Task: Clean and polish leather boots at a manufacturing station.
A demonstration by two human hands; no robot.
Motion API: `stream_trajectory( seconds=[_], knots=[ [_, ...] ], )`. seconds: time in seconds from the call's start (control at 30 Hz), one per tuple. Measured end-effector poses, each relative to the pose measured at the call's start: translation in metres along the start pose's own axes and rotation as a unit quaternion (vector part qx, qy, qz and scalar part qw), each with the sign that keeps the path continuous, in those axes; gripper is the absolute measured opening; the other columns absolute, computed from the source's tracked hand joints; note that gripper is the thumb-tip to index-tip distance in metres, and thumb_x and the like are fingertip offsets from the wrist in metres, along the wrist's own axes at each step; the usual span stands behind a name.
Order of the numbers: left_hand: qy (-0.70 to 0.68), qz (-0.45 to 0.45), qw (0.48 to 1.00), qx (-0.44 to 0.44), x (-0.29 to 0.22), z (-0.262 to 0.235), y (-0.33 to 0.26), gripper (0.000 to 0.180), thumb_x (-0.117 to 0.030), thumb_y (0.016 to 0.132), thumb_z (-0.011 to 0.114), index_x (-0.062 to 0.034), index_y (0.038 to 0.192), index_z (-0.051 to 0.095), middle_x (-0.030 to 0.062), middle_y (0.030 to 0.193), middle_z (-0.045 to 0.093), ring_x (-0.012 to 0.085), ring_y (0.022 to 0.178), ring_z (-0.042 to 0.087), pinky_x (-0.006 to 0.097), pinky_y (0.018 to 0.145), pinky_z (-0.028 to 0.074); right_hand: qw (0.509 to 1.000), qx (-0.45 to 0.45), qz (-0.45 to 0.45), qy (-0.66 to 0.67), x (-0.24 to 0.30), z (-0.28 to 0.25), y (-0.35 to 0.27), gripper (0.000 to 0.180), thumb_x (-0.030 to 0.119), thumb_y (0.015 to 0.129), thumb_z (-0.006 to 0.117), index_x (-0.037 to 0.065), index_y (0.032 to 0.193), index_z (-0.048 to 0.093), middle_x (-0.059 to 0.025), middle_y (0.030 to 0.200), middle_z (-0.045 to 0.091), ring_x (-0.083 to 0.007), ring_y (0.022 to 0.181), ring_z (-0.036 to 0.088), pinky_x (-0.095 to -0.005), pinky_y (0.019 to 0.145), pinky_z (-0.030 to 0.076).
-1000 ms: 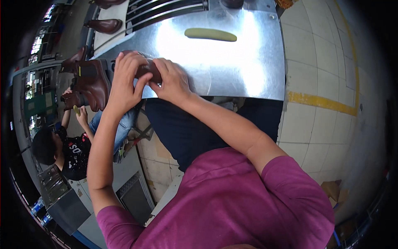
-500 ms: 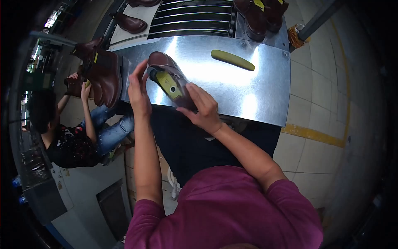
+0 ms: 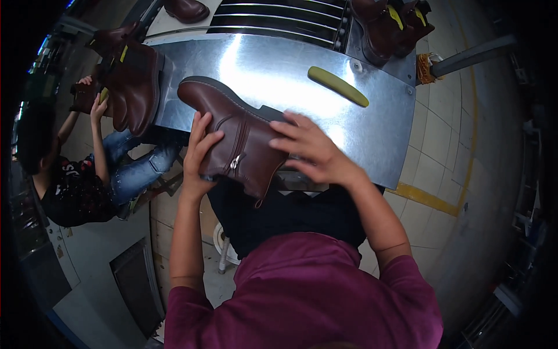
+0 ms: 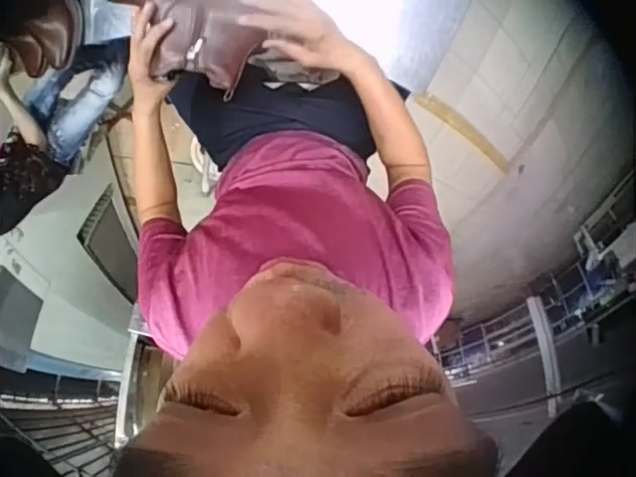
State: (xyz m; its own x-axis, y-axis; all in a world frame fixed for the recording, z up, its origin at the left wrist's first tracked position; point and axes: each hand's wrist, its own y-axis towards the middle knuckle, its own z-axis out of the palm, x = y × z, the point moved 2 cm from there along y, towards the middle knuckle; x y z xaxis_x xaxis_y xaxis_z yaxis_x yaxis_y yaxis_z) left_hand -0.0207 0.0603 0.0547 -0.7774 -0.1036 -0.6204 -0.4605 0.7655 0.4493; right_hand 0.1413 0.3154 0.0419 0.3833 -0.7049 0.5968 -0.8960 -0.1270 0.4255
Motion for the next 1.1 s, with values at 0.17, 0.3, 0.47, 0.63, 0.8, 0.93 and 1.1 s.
stream_trajectory(
  seconds=[0.17, 0.3, 0.47, 0.63, 0.8, 0.93, 1.1],
  knots=[
    [0.017, 0.013, 0.998, -0.051, 0.018, 0.017, -0.025, 0.07, -0.012, 0.074, 0.09, -0.013, 0.136, 0.06, 0.0196, 0.162, 0.043, 0.0451, 0.154, 0.032, 0.055, 0.124, 0.032, 0.974, -0.153, 0.146, -0.082, -0.088, -0.045, -0.013, 0.048, 0.019, 0.094, 0.073, 0.014, 0.141, 0.063, -0.0172, 0.152, 0.054, -0.0369, 0.151, 0.038, -0.0516, 0.125, 0.03],
    [0.033, 0.013, 0.997, -0.065, 0.021, 0.022, -0.029, 0.073, -0.012, 0.072, 0.092, -0.0137, 0.137, 0.059, 0.0193, 0.163, 0.042, 0.0451, 0.154, 0.033, 0.055, 0.124, 0.032, 0.926, -0.142, 0.247, -0.247, -0.124, -0.033, -0.019, 0.05, 0.03, 0.095, 0.071, 0.012, 0.141, 0.063, -0.0167, 0.149, 0.057, -0.038, 0.146, 0.044, -0.0519, 0.124, 0.03],
    [0.036, -0.001, 0.997, -0.063, 0.022, 0.022, -0.031, 0.075, -0.013, 0.07, 0.093, -0.0151, 0.137, 0.059, 0.0192, 0.163, 0.042, 0.0446, 0.153, 0.033, 0.055, 0.124, 0.032, 0.92, -0.159, 0.227, -0.278, -0.13, -0.026, -0.018, 0.046, 0.028, 0.094, 0.072, 0.008, 0.135, 0.064, -0.017, 0.143, 0.061, -0.0379, 0.14, 0.051, -0.0515, 0.122, 0.031],
    [0.021, 0.007, 0.997, -0.071, 0.027, 0.023, -0.032, 0.071, -0.014, 0.072, 0.092, -0.0159, 0.136, 0.06, 0.0188, 0.163, 0.042, 0.0447, 0.154, 0.033, 0.055, 0.124, 0.032, 0.913, -0.164, 0.25, -0.277, -0.128, -0.025, -0.014, 0.048, 0.029, 0.096, 0.071, 0.004, 0.136, 0.063, -0.0178, 0.143, 0.061, -0.0382, 0.141, 0.049, -0.0513, 0.122, 0.031],
    [0.015, 0.0, 0.998, -0.061, 0.021, 0.018, -0.028, 0.07, -0.014, 0.073, 0.09, -0.0158, 0.136, 0.061, 0.0178, 0.162, 0.043, 0.0453, 0.153, 0.034, 0.054, 0.123, 0.034, 0.912, -0.134, 0.234, -0.31, -0.128, -0.023, -0.01, 0.047, 0.028, 0.096, 0.07, 0.005, 0.136, 0.063, -0.0184, 0.147, 0.057, -0.0401, 0.143, 0.045, -0.0514, 0.122, 0.03],
    [0.001, -0.011, 0.998, -0.061, 0.018, 0.013, -0.027, 0.069, -0.016, 0.073, 0.09, -0.0164, 0.136, 0.063, 0.0176, 0.161, 0.045, 0.0453, 0.152, 0.035, 0.052, 0.121, 0.037, 0.917, -0.14, 0.213, -0.307, -0.126, -0.021, -0.009, 0.043, 0.028, 0.096, 0.069, 0.005, 0.132, 0.065, -0.0182, 0.144, 0.059, -0.0402, 0.141, 0.048, -0.052, 0.121, 0.03],
    [0.004, -0.011, 0.999, -0.049, 0.011, 0.007, -0.023, 0.069, -0.017, 0.072, 0.09, -0.0169, 0.136, 0.064, 0.0152, 0.16, 0.047, 0.0443, 0.152, 0.036, 0.051, 0.122, 0.036, 0.912, -0.141, 0.221, -0.316, -0.124, -0.017, -0.016, 0.043, 0.029, 0.096, 0.069, 0.004, 0.131, 0.065, -0.0181, 0.144, 0.059, -0.0405, 0.14, 0.048, -0.0524, 0.121, 0.031]
  ],
)
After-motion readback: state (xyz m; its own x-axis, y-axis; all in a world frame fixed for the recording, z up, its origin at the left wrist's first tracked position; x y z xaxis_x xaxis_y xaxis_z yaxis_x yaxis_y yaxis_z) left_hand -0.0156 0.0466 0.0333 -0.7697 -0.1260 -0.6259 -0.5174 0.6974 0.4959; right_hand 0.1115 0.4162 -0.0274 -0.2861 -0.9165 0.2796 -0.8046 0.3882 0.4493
